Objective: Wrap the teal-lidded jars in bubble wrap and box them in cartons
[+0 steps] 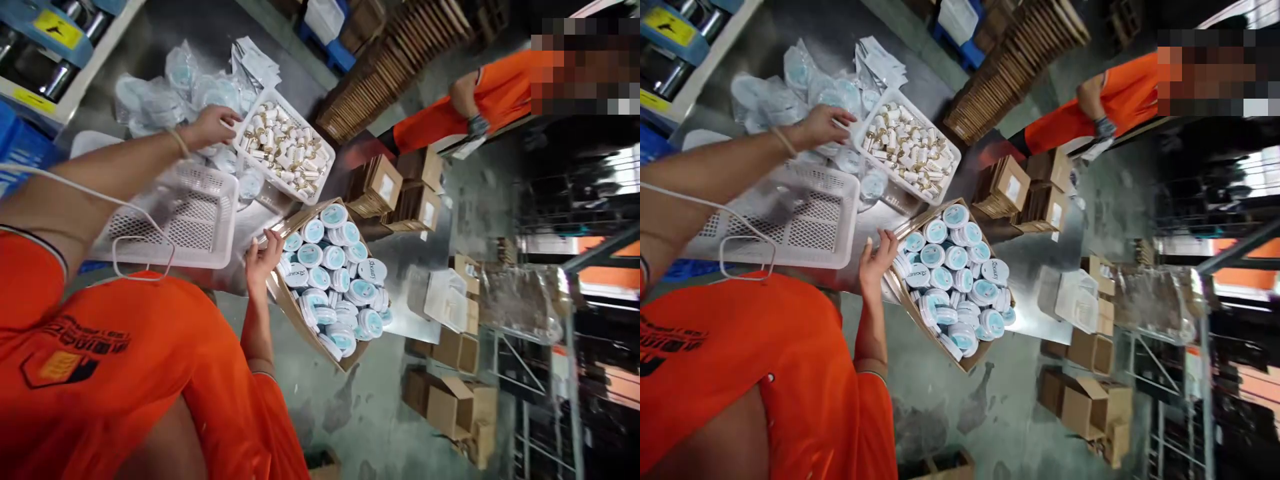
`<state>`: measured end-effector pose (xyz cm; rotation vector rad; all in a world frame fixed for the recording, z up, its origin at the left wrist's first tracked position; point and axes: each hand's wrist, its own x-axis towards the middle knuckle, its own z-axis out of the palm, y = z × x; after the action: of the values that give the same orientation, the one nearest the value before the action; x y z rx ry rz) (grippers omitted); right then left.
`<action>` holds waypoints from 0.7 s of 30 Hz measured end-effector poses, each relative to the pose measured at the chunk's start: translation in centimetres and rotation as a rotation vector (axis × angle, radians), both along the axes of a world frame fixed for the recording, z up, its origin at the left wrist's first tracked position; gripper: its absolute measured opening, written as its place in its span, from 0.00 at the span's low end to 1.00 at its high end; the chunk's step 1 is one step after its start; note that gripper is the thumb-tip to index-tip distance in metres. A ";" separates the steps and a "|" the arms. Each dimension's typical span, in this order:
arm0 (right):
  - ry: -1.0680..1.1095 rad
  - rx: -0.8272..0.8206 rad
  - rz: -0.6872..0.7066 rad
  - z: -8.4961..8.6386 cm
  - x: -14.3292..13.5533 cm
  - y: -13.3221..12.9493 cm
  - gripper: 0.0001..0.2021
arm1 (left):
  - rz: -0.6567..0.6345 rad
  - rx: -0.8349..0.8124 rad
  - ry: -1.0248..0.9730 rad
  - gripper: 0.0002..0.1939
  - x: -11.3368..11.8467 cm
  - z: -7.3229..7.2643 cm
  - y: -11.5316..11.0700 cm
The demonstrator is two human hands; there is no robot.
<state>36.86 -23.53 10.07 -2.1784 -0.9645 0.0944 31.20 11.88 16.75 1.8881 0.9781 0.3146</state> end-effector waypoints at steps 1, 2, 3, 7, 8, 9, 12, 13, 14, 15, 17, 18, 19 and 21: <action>0.001 -0.016 0.011 -0.3 -0.1 0.2 0.17 | -0.008 -0.009 0.046 0.27 -2.3 0.2 1.1; 0.002 -0.028 0.028 -0.6 -0.3 0.5 0.16 | -0.017 -0.018 0.104 0.25 -4.7 0.2 1.8; 0.006 -0.033 0.051 -0.8 -0.6 1.1 0.16 | -0.035 -0.037 0.176 0.19 -7.2 -0.1 2.0; 0.056 -0.031 0.196 -0.9 -2.8 4.2 0.14 | -0.120 -0.104 0.449 0.10 -15.5 -4.2 -2.2; 0.073 -0.040 0.234 -0.8 -3.4 5.0 0.14 | -0.125 -0.106 0.474 0.14 -16.9 -5.6 -3.8; 0.087 -0.054 0.268 -0.7 -3.9 5.7 0.13 | -0.124 -0.108 0.478 0.16 -18.0 -6.8 -5.3; 0.110 -0.104 0.348 -0.5 -5.1 6.9 0.12 | -0.105 -0.134 0.460 0.20 -19.7 -9.2 -7.9; 0.131 -0.119 0.360 -0.6 -5.2 7.0 0.11 | -0.108 -0.151 0.444 0.21 -19.8 -9.5 -8.0; 0.176 -0.133 0.358 -0.8 -5.4 7.2 0.09 | -0.119 -0.174 0.421 0.21 -19.9 -9.5 -7.8; 0.248 -0.144 0.343 -1.0 -5.5 7.3 0.08 | -0.137 -0.201 0.395 0.21 -19.8 -9.3 -7.5; 0.459 -0.154 0.281 -1.7 -6.0 7.8 0.08 | -0.179 -0.258 0.335 0.22 -19.4 -8.7 -7.0; 0.577 -0.148 0.246 -2.0 -6.3 8.2 0.09 | -0.187 -0.291 0.287 0.24 -19.0 -8.3 -7.0; 0.689 -0.134 0.218 -2.3 -6.7 8.7 0.11 | -0.184 -0.319 0.227 0.26 -18.7 -7.9 -7.2; 0.860 -0.078 0.199 -2.6 -7.7 9.8 0.16 | -0.144 -0.294 0.063 0.29 -17.9 -7.2 -8.3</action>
<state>29.20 -13.75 7.47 -1.7998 -0.6564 1.0754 13.33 3.55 9.53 1.6955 0.8726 0.0234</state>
